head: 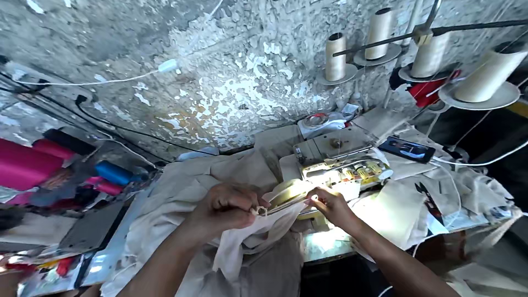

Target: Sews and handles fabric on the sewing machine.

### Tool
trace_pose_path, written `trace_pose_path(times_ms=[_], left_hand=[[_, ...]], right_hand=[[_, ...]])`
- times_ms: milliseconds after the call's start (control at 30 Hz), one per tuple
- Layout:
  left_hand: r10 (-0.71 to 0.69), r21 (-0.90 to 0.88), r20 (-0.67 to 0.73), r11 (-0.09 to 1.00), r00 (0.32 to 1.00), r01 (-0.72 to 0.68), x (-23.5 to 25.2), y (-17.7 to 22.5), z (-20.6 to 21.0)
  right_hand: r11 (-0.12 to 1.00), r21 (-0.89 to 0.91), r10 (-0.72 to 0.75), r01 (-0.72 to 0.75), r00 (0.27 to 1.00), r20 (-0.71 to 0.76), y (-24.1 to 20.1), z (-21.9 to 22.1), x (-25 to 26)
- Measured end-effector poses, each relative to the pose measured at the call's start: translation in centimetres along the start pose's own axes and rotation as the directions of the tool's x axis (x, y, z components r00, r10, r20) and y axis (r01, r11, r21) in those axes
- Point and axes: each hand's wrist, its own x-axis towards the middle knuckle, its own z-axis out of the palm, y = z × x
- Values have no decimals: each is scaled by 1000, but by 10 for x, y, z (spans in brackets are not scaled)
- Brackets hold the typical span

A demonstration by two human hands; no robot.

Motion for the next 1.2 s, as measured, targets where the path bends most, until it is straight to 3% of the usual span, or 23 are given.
trace_pose_path(times_ms=[200,467,700,1200], left_hand=[[47,107,98,993,994,-57,5,3,-7],[62,71,110,995,992,-70,9,5,-4],[53,58,101,997,994,-59,8,4,-4],[103,22,169,994,980,-108,12,-1,-2]], right_hand=[[994,-8,112,-112,994,-16,2,-4,-4],[960,3,277,-281,946,166,4,-19,7],[958,32,276,-284,949,153,6,-17,5],[913,14,364,-409,828,427,2,-34,28]])
